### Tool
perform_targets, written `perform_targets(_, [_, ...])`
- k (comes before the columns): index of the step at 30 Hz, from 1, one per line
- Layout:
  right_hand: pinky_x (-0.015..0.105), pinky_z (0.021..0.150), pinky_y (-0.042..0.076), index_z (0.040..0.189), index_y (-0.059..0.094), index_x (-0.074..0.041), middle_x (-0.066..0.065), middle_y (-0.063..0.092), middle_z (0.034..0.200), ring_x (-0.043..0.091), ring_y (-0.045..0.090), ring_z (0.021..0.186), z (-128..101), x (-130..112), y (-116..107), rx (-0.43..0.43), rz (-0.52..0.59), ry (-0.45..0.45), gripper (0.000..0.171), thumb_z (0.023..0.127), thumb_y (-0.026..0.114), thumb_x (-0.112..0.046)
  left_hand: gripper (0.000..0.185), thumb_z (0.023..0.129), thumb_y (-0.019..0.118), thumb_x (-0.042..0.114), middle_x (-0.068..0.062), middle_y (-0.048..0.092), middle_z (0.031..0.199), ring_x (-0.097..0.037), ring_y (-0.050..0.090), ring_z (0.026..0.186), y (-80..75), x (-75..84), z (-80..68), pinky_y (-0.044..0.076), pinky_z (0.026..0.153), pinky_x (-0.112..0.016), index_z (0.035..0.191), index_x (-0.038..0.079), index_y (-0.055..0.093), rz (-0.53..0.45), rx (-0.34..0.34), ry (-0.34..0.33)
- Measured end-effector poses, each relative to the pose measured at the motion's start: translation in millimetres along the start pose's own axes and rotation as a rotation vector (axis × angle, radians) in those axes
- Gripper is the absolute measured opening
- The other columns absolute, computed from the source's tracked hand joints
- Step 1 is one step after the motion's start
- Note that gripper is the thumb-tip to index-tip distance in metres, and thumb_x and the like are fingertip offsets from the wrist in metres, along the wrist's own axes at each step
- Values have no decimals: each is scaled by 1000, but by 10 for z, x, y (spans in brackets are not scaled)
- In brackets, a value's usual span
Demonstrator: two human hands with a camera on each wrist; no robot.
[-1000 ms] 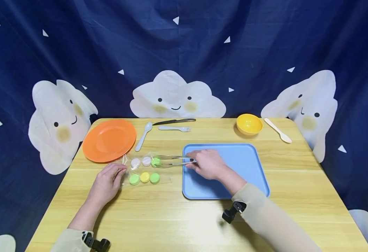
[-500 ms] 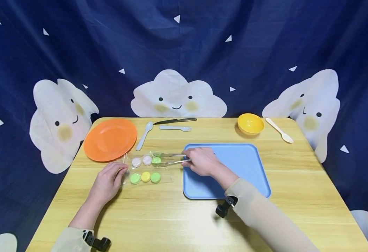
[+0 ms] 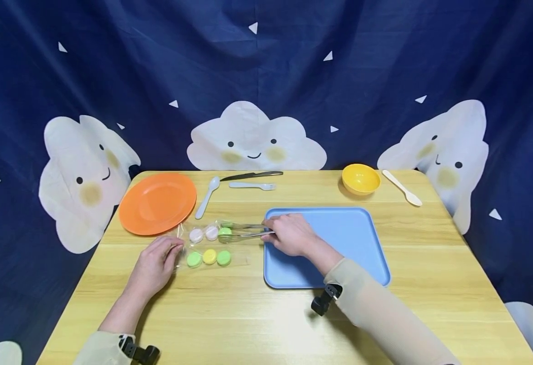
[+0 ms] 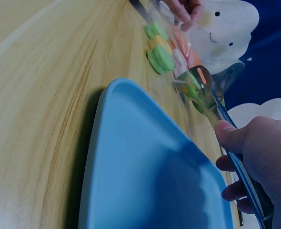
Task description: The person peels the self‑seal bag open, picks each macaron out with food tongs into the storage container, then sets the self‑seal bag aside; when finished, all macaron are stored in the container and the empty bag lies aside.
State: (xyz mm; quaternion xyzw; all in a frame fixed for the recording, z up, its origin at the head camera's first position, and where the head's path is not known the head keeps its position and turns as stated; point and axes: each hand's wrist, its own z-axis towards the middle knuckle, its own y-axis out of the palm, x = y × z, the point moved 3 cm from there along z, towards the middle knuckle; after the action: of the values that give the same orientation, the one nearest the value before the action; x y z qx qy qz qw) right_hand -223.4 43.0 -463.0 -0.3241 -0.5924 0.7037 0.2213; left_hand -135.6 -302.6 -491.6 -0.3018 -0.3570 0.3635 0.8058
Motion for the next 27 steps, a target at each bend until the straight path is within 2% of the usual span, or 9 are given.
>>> perform_targets(7, [37,59,49,115,74,-16,-4,71,97,16,62,70,-97,16,-71,11,6,-27,25,104,70,-39,20,89,80,-8,-6,74,99,-26,71,98,-1,0,-9,54,89,-39,104,4,74,-4,-6,-6])
perform_targets(10, [38,60,51,119,74,-15,-3,74,102,17,64,73,-160,38,-129,12,10,-29,29,103,71,-39,19,89,80,-8,-7,74,99,-27,71,98,-2,3,1,55,89,-40,104,3,74,-5,-7,-6])
perform_targets(12, [39,63,52,121,74,-15,-2,75,104,18,67,76,-205,62,-168,5,12,-21,31,103,71,-39,19,89,80,-8,-7,74,99,-27,71,98,-4,6,8,55,88,-40,104,3,74,-6,-8,-6])
perform_targets(17, [44,77,59,132,73,-11,2,76,119,24,74,97,-315,166,-261,-2,29,5,39,103,71,-38,19,89,80,-9,-6,73,98,-27,71,97,-7,7,17,55,87,-41,103,3,75,-3,-10,0])
perform_targets(19, [46,77,58,131,73,-10,3,76,119,24,74,95,-362,219,-302,7,45,13,38,103,72,-37,19,89,80,-9,-6,73,99,-27,71,97,-10,8,19,55,88,-42,103,3,74,-2,-10,2])
perform_targets(24, [42,66,54,123,75,-10,2,76,106,18,67,78,-491,343,-425,50,68,22,32,102,74,-34,19,89,80,-9,-6,74,99,-27,71,97,-11,8,21,55,88,-41,103,3,74,-5,-10,-1])
perform_targets(27, [43,69,57,125,75,-8,4,77,109,20,71,82,-570,414,-494,70,64,38,35,101,75,-34,20,89,80,-9,-6,74,99,-27,71,97,-7,8,12,55,87,-41,103,4,74,-5,-10,-7])
